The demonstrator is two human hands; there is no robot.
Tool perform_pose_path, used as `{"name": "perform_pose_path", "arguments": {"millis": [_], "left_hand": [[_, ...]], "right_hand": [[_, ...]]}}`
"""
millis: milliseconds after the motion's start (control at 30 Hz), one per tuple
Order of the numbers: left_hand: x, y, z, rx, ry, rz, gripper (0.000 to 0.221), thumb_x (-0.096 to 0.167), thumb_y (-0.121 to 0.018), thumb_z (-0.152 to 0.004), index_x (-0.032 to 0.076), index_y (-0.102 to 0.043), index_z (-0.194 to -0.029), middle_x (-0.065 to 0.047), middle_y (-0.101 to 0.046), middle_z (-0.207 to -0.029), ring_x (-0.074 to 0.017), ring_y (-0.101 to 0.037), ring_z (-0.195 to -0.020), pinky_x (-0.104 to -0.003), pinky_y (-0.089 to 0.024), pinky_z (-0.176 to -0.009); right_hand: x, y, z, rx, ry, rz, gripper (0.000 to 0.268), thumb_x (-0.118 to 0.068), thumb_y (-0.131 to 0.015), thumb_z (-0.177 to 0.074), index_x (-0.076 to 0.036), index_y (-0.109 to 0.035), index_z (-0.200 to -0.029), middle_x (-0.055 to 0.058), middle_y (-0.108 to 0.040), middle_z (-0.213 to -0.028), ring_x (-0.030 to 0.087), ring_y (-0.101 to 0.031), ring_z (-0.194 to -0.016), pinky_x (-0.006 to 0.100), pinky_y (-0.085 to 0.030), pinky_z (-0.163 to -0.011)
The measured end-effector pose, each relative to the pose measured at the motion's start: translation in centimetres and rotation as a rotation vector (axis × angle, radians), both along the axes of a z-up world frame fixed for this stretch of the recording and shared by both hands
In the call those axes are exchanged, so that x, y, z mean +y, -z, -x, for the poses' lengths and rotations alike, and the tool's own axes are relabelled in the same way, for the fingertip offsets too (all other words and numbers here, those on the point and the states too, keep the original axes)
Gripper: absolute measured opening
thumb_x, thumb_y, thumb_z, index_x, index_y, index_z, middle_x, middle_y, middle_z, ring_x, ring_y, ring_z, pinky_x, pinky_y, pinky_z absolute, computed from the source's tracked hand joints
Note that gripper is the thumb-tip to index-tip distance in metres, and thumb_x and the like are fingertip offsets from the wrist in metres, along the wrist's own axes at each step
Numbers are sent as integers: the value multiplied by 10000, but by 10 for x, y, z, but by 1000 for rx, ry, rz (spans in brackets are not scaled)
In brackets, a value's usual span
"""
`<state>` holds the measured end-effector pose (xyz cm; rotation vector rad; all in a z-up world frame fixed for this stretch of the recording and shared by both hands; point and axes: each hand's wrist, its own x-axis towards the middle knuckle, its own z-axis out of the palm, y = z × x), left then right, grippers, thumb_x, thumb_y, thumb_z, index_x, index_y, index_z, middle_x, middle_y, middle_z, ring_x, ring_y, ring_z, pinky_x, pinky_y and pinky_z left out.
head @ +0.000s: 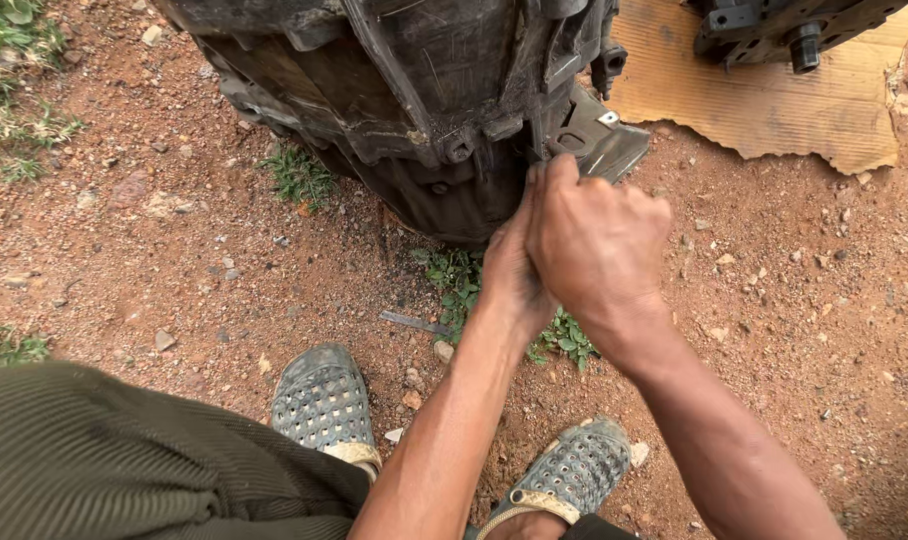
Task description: The person scrapes dirt and grease from a transmission housing using a small metal scraper.
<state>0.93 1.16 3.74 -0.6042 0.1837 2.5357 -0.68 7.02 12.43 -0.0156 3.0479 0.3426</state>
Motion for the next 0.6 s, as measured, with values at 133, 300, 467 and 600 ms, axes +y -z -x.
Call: {"name": "perform_pose_path", "arguments": {"millis": [133,300,467,600], "left_hand": [[-2,19,5,-30,-20,4,347,382,-669,-1025,89,-714,-1205,-15,-701,-1163,-113,-701,-1048,-274,-621,-906],[11,18,8,17,-67,135,367,420,-629,-972,143,-681,-1208,-10,-711,-1160,-148,-708,-1011,-337,-635,-862],[15,13,-6,66,-51,130,406,454,-597,-1020,132,-671,-1256,-35,-696,-1194,-131,-700,-1011,-308,-615,-839],[11,18,-1,54,-23,202,369,418,-606,-1034,148,-686,-1272,2,-694,-1185,-89,-674,-1015,-258,-587,-818]], "right_hand": [[11,20,12,-38,-81,81,360,-284,-488,-1105,-51,-644,-880,49,-567,-452,190,-545,-328,379,-424,-352],[48,6,38,59,-487,250,363,-348,-554,-1068,-99,-636,-818,72,-550,-495,231,-527,-428,401,-424,-460],[41,-1,17,-5,-307,179,387,-350,-538,-1076,-99,-634,-798,59,-540,-442,210,-502,-342,393,-403,-404],[32,10,14,18,-172,168,416,-347,-515,-1109,-78,-631,-814,50,-542,-427,220,-507,-320,384,-399,-359]]}}
